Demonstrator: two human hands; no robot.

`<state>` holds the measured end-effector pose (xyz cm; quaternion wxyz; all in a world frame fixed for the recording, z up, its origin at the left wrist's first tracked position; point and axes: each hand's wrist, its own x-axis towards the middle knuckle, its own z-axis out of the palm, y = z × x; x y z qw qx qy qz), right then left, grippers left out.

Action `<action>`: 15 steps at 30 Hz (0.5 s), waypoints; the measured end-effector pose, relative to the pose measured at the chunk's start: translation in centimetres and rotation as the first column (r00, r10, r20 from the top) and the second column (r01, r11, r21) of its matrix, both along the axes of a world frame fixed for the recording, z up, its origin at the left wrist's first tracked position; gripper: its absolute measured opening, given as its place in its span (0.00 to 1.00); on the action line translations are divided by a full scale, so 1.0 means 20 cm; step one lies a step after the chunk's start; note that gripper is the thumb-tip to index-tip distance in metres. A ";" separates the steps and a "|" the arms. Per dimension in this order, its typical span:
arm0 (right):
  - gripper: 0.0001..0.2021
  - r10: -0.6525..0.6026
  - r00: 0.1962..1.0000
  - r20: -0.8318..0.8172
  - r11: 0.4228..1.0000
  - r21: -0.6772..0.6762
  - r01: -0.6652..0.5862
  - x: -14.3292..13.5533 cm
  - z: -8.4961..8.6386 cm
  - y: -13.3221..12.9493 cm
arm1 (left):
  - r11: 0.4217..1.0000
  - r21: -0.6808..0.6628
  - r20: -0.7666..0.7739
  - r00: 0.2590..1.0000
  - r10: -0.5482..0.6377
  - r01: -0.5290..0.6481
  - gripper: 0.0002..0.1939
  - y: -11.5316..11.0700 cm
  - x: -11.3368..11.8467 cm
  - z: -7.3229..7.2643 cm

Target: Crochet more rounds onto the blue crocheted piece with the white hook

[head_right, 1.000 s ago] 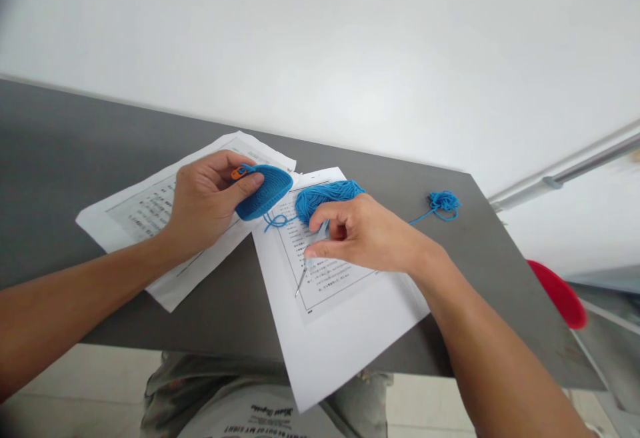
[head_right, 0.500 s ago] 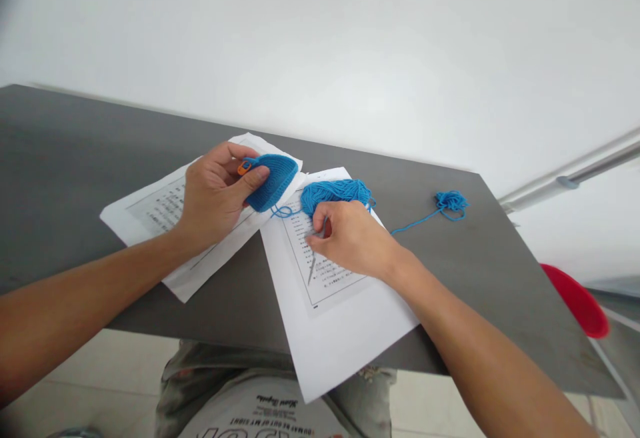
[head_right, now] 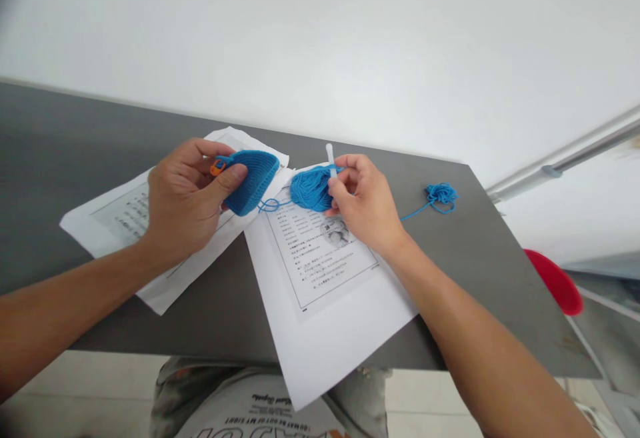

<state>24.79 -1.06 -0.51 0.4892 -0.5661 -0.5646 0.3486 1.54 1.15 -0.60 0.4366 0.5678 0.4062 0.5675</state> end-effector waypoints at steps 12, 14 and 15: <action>0.27 0.313 0.950 -0.009 0.914 -0.269 -0.304 0.01 0.10 -0.05 | 0.960 -0.164 0.004 0.973 -0.231 0.228 0.07 -0.07 -0.01 -0.01; 0.31 0.414 0.902 0.124 0.887 -0.280 -0.368 0.05 0.10 -0.06 | 0.955 -0.185 0.004 0.971 -0.237 0.234 0.06 -0.06 -0.02 -0.01; 0.33 0.431 0.883 0.186 0.887 -0.267 -0.377 0.08 0.10 -0.06 | 0.954 -0.191 -0.001 0.972 -0.236 0.231 0.06 -0.06 -0.02 -0.02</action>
